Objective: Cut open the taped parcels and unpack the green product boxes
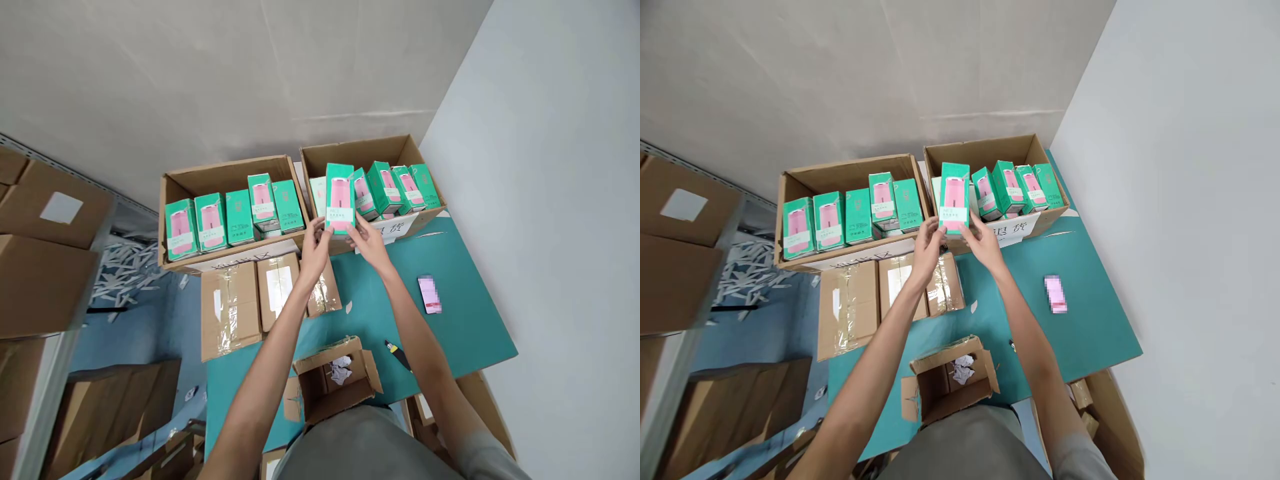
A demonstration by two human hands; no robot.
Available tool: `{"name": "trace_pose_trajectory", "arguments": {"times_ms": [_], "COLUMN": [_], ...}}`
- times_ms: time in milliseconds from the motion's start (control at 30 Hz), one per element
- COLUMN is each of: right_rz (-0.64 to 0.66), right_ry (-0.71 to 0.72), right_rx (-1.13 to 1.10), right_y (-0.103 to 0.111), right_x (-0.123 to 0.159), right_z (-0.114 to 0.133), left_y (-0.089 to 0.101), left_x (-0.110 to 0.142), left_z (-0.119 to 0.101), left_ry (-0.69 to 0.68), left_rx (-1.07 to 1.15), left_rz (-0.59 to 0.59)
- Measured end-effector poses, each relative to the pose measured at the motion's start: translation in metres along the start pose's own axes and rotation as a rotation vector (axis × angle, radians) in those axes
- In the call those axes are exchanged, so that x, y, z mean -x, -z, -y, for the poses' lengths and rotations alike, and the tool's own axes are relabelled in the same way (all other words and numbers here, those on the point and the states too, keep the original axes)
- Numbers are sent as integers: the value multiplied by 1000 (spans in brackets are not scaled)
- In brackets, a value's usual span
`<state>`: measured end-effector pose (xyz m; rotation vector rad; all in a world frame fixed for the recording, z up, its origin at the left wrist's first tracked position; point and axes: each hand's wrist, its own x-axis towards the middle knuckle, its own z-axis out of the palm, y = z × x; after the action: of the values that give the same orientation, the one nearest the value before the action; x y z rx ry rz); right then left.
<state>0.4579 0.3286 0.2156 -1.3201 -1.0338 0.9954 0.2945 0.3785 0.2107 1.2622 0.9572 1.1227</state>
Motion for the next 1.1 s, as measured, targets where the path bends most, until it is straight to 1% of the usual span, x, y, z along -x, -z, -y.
{"name": "trace_pose_trajectory", "arguments": {"times_ms": [100, 167, 233, 267, 333, 400, 467, 533, 567, 633, 733, 800, 833, 900, 933, 1000, 1033, 1100], "right_rz": [-68, -131, -168, -180, -221, -284, -321, -298, -272, -230, -204, -213, -224, -245, -249, -240, -232, -216], "right_ry": [59, 46, -2, -23, -33, 11, 71, 96, 84, 17, -135, -219, -250, -294, -308, -314, -305, -270], "right_rx": [105, 255, 405, 457, 501, 492, 471, 462, 464, 471, 482, 491, 499, 518, 527, 540, 545, 554], "right_y": [-7, -13, -18, -19, -20, -17, -13, -9, -7, -3, 4, 11, 14, 21, 23, 26, 26, 22], "right_x": [-43, -60, -66, -64, -50, -24, 12, 59, 85, 142, 229, 279, 300, 330, 340, 351, 352, 349], "right_z": [-3, -9, -17, -20, -27, -33, -39, -47, -51, -62, -79, -88, -92, -99, -102, -104, -104, -99], "left_y": [-5, -7, -6, -4, 5, 21, 43, 71, 86, 118, 163, 191, 205, 228, 238, 254, 260, 267], "left_x": [-33, -45, -46, -42, -23, 10, 54, 106, 134, 191, 274, 324, 345, 378, 390, 402, 403, 398], "left_z": [-4, -4, -1, 1, 6, 11, 18, 28, 33, 45, 64, 76, 81, 90, 94, 101, 105, 112], "left_ry": [-93, -128, -124, -108, -73, -46, -14, 67, 107, 182, 293, 386, 436, 535, 586, 698, 757, 858], "left_rx": [-32, -77, -144, -176, -215, -224, -237, -262, -272, -298, -366, -429, -474, -590, -655, -777, -827, -898], "left_rz": [2, 37, 62, 64, 48, 29, 26, -11, -48, -142, -252, -352, -415, -504, -514, -471, -428, -334]}}
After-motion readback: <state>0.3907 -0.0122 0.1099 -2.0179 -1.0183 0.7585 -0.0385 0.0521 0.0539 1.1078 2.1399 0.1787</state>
